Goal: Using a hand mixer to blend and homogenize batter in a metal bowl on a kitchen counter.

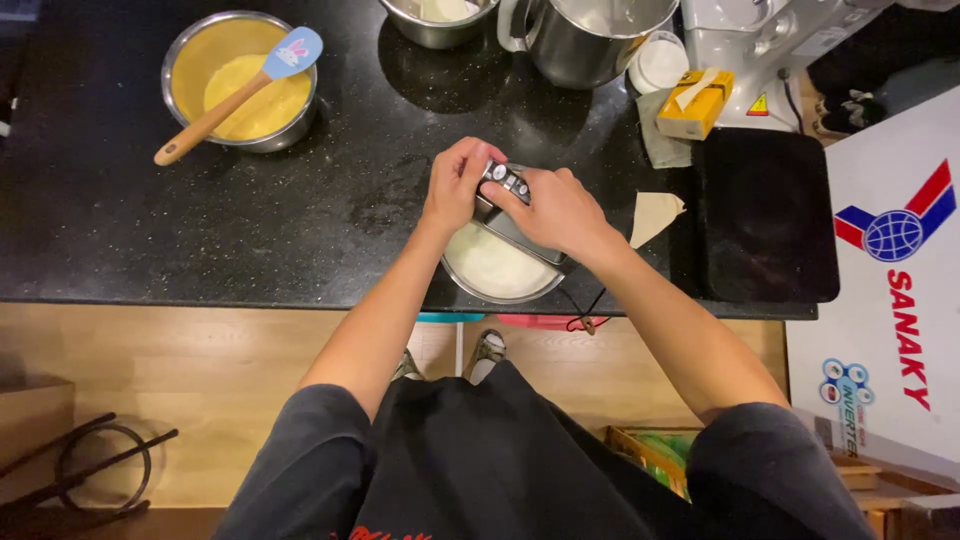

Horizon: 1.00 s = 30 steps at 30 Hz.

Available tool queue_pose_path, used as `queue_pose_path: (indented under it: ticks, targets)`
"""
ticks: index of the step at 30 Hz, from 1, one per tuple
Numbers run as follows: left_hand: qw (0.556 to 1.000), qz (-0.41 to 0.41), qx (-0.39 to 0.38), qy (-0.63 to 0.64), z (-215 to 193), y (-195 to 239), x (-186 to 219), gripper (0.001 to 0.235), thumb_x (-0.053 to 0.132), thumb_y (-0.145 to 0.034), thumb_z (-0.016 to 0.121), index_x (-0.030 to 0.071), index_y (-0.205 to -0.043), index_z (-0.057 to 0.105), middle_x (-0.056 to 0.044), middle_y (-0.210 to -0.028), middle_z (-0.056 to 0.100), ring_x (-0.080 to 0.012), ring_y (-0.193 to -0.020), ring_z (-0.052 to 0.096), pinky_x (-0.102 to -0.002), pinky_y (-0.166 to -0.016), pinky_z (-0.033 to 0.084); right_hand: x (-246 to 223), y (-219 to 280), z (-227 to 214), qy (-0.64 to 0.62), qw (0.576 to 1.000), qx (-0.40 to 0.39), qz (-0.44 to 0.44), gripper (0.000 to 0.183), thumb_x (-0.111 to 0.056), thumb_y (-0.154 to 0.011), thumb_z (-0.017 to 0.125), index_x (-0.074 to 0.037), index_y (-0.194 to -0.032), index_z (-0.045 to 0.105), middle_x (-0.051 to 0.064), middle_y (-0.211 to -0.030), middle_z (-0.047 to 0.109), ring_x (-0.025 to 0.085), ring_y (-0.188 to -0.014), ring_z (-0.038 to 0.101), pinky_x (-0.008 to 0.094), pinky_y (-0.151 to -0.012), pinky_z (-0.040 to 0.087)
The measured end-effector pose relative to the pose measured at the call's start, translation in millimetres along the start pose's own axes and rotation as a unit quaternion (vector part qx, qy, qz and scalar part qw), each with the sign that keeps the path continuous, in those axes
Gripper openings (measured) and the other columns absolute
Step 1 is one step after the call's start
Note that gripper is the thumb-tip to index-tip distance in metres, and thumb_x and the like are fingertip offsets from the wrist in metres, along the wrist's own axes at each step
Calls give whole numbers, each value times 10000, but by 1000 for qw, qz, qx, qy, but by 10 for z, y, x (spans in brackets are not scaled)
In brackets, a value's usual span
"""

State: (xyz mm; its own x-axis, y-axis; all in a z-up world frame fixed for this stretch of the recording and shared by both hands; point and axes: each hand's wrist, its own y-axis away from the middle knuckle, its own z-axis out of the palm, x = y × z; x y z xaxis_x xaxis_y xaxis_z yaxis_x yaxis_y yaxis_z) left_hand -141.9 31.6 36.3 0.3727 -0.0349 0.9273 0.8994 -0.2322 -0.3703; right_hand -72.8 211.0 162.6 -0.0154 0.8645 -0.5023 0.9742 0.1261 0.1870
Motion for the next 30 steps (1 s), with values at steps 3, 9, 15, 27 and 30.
queue_pose_path:
  ticks: [3, 9, 15, 27, 30]
  targets:
    - [1000, 15, 4, 14, 152, -86, -67, 516, 474, -1257, 500, 136, -1119, 864, -114, -924, 723, -216, -877, 657, -390, -886, 565, 135, -42, -54, 20, 1000, 6, 19, 716, -716, -1115, 669, -41, -896, 766, 216, -764, 728, 478, -790, 802, 499, -675, 610]
    - [999, 9, -4, 44, 500, -121, -195, 505, 494, -1245, 527, 147, -1114, 869, -112, -942, 752, -231, -902, 677, -404, -928, 575, 361, 74, -165, 48, 996, -1, 74, 752, -772, -1087, 666, -43, -928, 764, 246, -802, 732, 505, -855, 810, 549, -705, 611]
    - [997, -8, -35, 69, 734, 95, -135, 476, 498, -1238, 547, 160, -1124, 863, -108, -938, 742, -228, -928, 702, -408, -945, 589, 448, 405, -168, 42, 993, -11, 109, 698, -727, -1107, 659, -60, -933, 771, 205, -798, 743, 448, -832, 816, 496, -709, 622]
    - [995, -76, -30, 62, 356, 543, 53, 462, 520, -1218, 591, 160, -1141, 870, -97, -962, 764, -201, -956, 713, -396, -898, 641, 42, 688, 47, 16, 991, -51, 119, 748, -754, -1058, 653, -23, -998, 796, 308, -875, 789, 520, -977, 828, 571, -801, 648]
    - [997, -66, -24, 18, 136, 503, 74, 450, 515, -1222, 574, 192, -1152, 880, -104, -922, 767, -218, -919, 724, -429, -887, 644, -127, 567, 60, 24, 993, -53, 98, 738, -756, -1070, 647, -40, -982, 802, 255, -860, 797, 490, -961, 837, 538, -785, 659]
